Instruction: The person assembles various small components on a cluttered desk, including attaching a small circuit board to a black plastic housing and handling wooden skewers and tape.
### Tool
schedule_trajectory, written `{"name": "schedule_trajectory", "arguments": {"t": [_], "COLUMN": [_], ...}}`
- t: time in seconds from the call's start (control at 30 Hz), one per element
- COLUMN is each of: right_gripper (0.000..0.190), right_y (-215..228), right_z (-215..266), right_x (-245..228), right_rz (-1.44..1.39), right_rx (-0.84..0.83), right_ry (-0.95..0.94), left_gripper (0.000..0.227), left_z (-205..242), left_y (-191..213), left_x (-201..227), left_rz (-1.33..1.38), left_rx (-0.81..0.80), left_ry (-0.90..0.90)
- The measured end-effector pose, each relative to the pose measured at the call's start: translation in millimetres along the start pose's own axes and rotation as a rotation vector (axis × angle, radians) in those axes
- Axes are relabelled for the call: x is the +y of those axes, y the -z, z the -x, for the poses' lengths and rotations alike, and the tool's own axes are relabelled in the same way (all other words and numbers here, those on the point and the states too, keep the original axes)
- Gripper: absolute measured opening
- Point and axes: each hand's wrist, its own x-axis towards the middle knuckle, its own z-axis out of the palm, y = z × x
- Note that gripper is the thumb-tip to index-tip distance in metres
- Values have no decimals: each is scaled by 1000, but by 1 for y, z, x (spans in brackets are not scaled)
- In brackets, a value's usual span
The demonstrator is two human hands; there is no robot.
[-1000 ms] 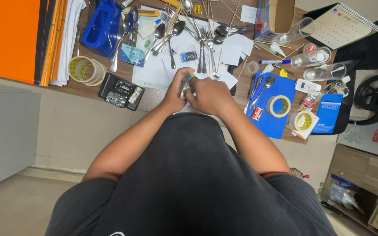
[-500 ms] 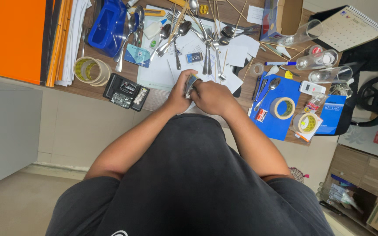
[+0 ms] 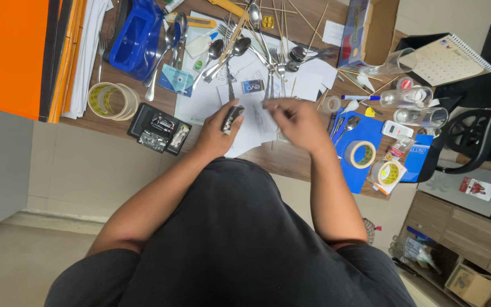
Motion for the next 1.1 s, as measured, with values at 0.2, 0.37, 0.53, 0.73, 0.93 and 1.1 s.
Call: {"name": "schedule_trajectory", "arguments": {"t": [0.2, 0.37, 0.53, 0.73, 0.93, 1.1], "right_gripper": [36, 55, 55, 52, 64, 48], "right_y": [-21, -77, -109, -103, -92, -96], "right_z": [-48, -75, -94, -83, -75, -89], "right_x": [70, 87, 91, 110, 90, 72], "right_rz": [316, 426, 286, 262, 288, 357], "right_rx": [108, 223, 327, 426, 225, 207], "right_ry": [-104, -47, -216, 143, 80, 22], "left_gripper": [40, 39, 43, 45, 43, 44], "left_z": [-5, -10, -19, -25, -32, -33], "left_y": [32, 44, 51, 59, 69, 71], "left_x": [6, 7, 6, -1, -3, -6], "left_rz": [-15, -2, 16, 6, -4, 11], "left_rx": [-41, -80, -91, -66, -70, -70], "left_ry": [102, 70, 53, 20, 37, 56]}}
